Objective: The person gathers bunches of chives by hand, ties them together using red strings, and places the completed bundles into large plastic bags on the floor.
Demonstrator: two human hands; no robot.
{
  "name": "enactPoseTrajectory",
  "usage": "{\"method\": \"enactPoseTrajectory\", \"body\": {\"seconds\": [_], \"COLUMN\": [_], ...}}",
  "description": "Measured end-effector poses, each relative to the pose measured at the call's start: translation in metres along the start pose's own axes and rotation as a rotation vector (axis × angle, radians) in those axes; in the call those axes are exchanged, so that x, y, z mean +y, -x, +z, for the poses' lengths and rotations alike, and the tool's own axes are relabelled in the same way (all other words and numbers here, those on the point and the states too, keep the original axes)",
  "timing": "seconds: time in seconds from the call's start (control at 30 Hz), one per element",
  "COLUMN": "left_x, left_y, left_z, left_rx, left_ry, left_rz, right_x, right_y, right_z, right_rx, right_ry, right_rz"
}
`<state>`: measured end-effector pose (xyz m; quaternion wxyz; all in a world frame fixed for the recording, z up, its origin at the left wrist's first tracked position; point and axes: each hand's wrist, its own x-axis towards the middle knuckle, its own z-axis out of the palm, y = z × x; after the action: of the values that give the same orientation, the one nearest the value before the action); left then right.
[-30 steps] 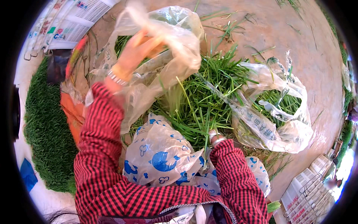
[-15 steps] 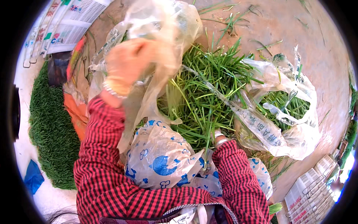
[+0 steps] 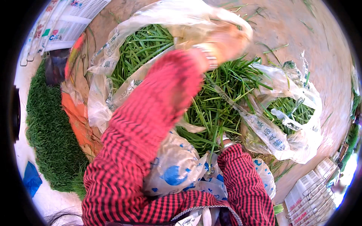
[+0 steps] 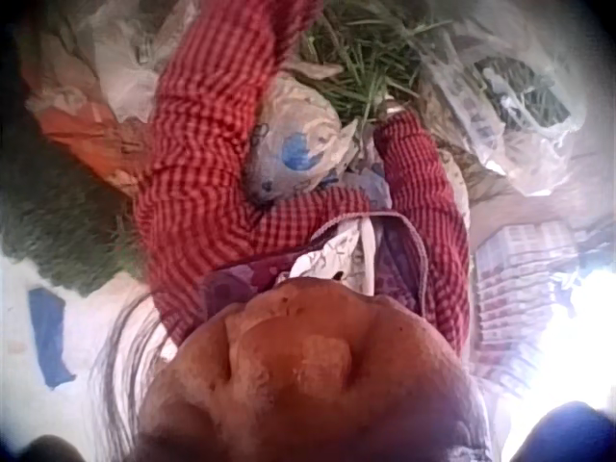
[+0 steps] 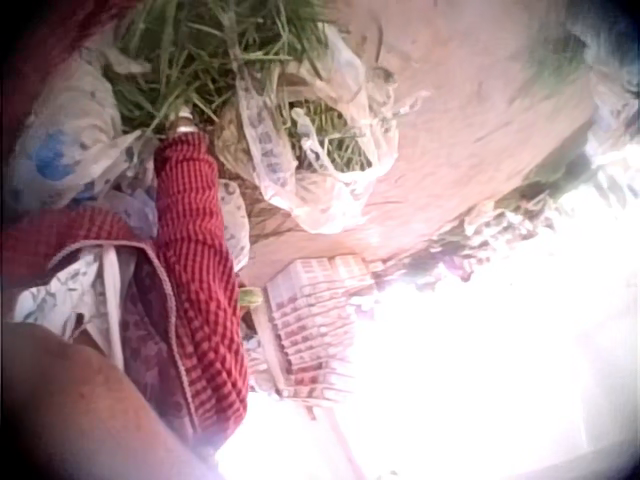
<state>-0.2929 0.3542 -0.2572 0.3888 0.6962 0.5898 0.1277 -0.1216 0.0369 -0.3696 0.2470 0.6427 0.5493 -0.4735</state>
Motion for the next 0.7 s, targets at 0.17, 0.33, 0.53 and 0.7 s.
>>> {"method": "enactPoseTrajectory", "body": {"seconds": [0.17, 0.33, 0.53, 0.7], "left_x": [0.036, -0.027, -0.127, -0.133], "left_y": [0.005, 0.087, 0.175, 0.161], "left_z": [0.009, -0.05, -0.149, -0.108], "left_rx": [-0.388, 0.163, 0.368, 0.382], "left_ry": [-0.719, -1.029, -0.458, 0.163], "left_rz": [0.259, 0.566, 0.236, 0.235], "right_x": [0.003, 0.003, 0.0, -0.003], "right_y": [-0.001, -0.002, -0.005, -0.005], "right_z": [-0.002, -0.004, -0.004, -0.006], "right_rx": [-0.005, -0.007, -0.011, -0.01], "right_ry": [-0.003, 0.0, 0.004, 0.025], "right_rz": [0.006, -0.01, -0.032, -0.032]}}
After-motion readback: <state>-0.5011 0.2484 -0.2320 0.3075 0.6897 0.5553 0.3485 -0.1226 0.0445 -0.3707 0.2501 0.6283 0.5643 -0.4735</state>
